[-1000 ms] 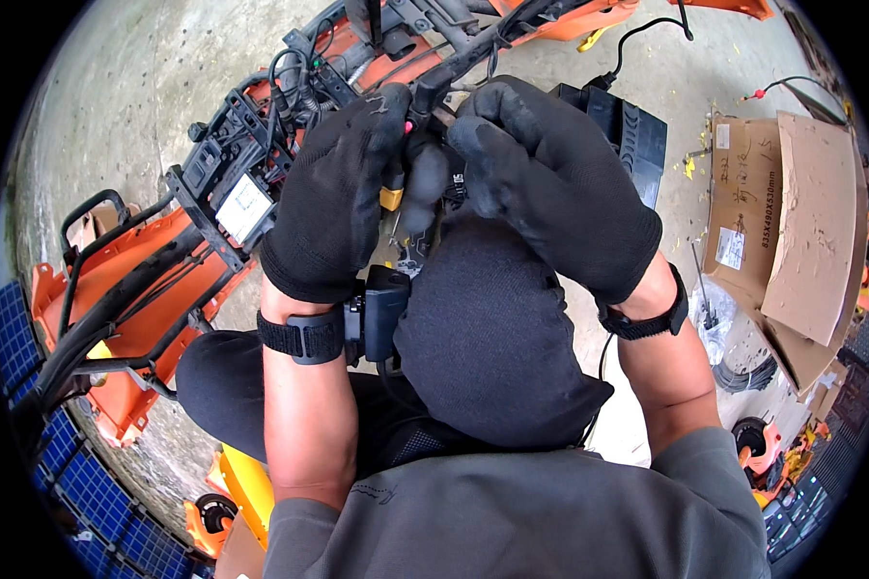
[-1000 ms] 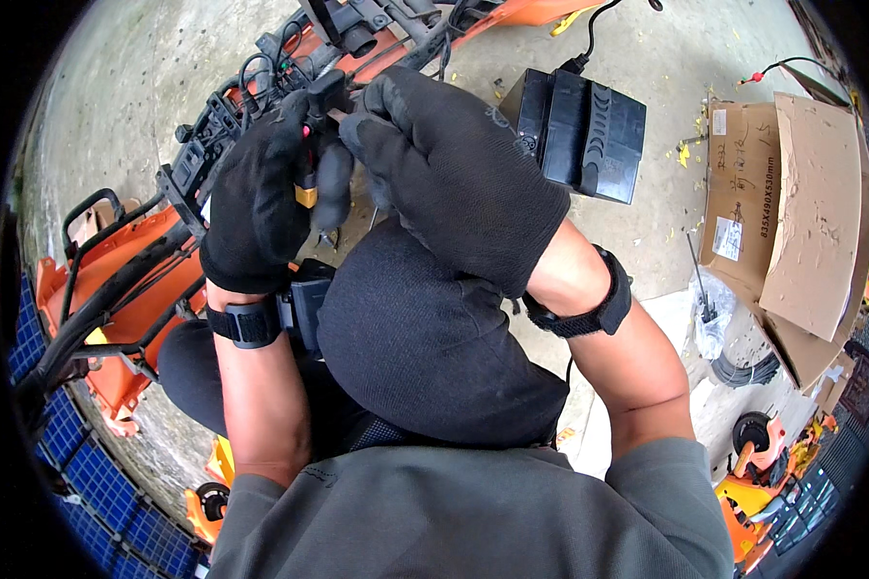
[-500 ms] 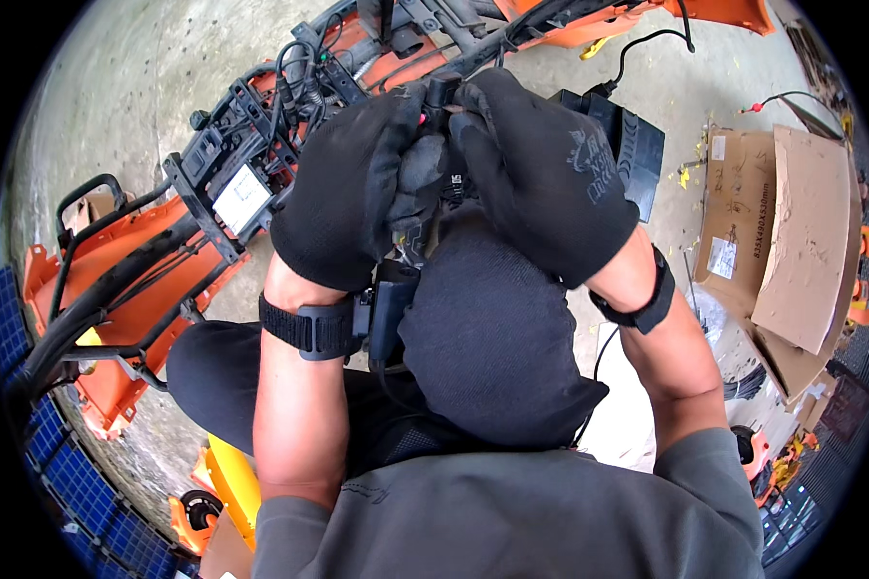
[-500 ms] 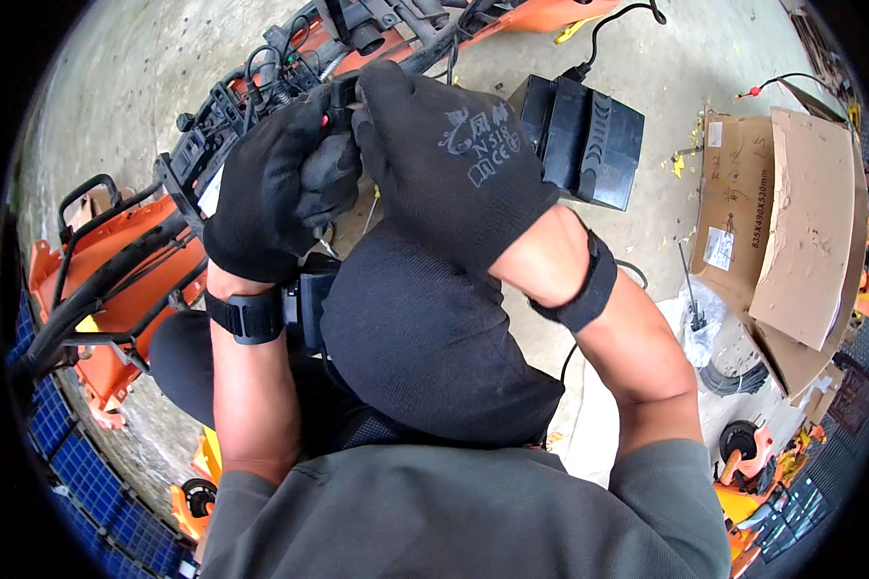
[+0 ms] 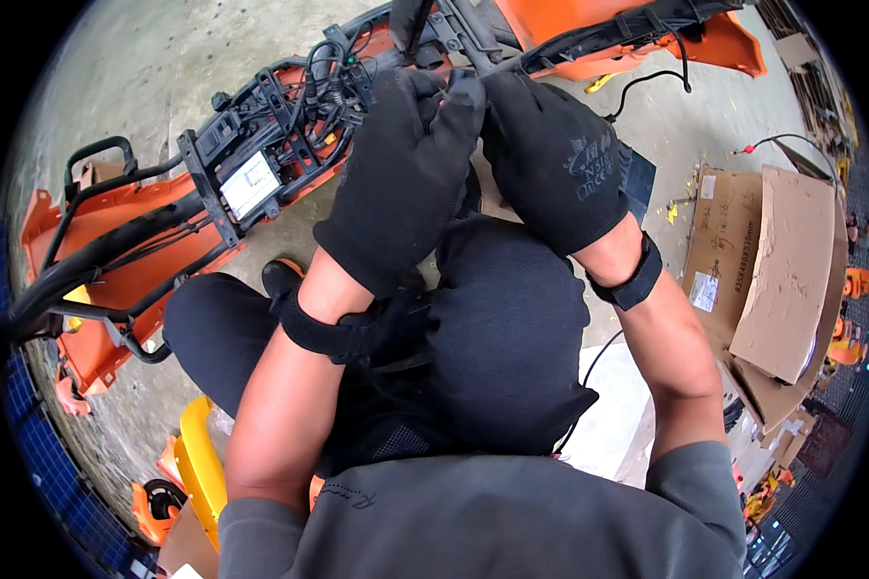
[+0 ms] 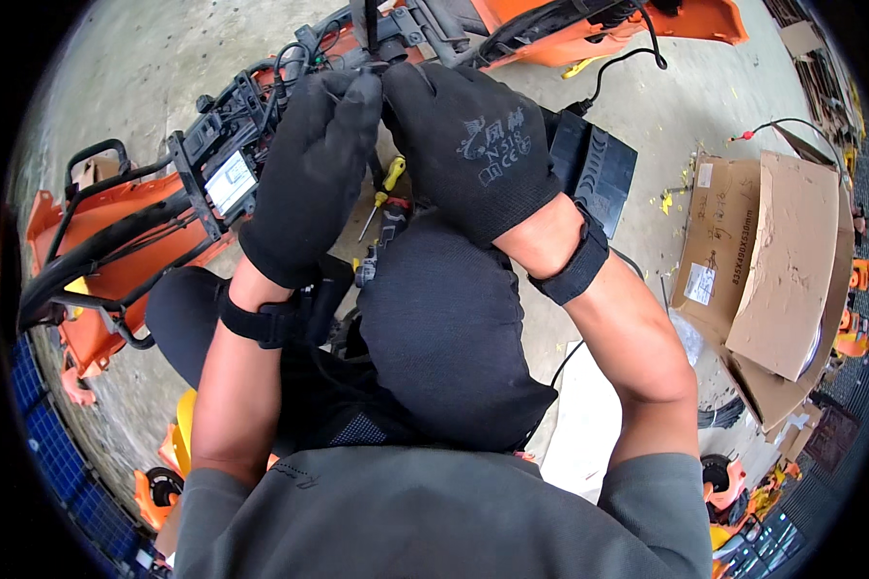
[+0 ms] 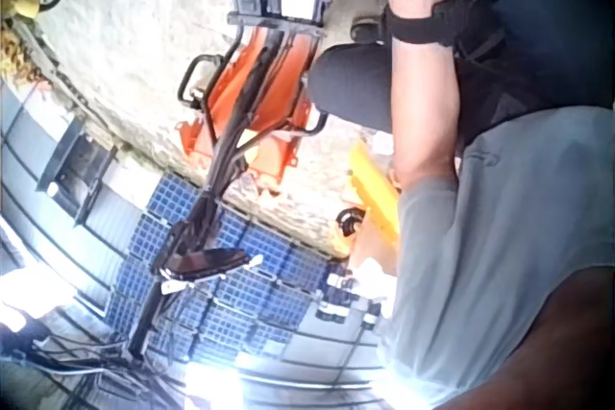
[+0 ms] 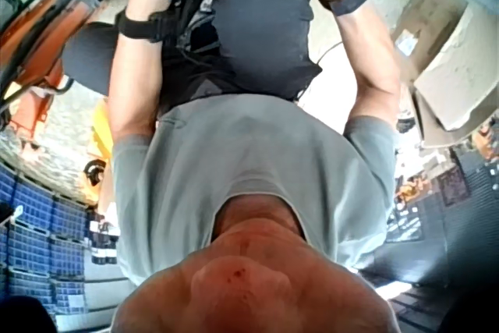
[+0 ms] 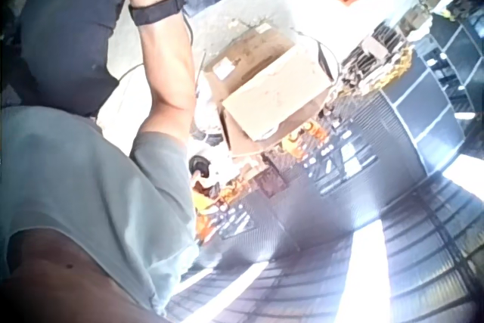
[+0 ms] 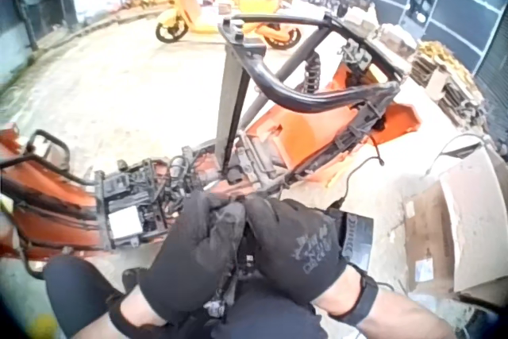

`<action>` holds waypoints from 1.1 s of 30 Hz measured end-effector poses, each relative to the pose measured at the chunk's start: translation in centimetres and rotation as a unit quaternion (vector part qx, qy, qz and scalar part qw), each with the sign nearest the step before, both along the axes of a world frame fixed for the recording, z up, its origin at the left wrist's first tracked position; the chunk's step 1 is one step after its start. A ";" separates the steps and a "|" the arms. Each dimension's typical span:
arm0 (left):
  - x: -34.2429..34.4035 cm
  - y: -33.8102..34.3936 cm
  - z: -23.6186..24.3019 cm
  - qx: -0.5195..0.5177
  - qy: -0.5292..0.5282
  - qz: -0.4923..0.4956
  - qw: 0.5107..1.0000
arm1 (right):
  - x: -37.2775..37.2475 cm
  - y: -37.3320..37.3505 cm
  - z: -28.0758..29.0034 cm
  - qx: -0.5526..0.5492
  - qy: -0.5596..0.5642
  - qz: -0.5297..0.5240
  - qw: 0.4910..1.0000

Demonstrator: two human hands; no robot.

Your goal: The person connects wires and electrical components on a motorcycle, handling wire ends and connectors with gloved hands.

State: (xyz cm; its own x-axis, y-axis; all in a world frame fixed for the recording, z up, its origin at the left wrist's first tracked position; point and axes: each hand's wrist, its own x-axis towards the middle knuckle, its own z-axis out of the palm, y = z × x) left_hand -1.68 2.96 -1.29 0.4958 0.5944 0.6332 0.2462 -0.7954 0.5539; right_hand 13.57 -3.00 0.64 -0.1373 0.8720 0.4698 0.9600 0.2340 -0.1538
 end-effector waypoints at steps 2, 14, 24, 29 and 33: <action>-0.1 -1.2 1.7 -0.286 -0.076 -0.020 0.955 | 0.1 0.0 -0.4 0.019 0.012 0.012 1.000; -1.4 0.4 -0.3 -0.087 0.021 0.027 0.996 | -0.7 0.0 -0.5 -0.038 0.024 0.038 0.998; -2.2 0.8 0.2 -0.177 0.050 0.036 0.982 | -0.4 0.3 -1.0 -0.016 -0.014 0.041 0.999; -2.2 0.7 -0.3 -0.173 0.082 0.045 0.980 | -0.7 0.3 -0.7 -0.047 -0.062 0.015 0.997; -2.2 0.5 -0.3 -0.132 0.089 0.057 0.986 | -0.8 0.3 -0.6 -0.050 -0.071 0.022 0.996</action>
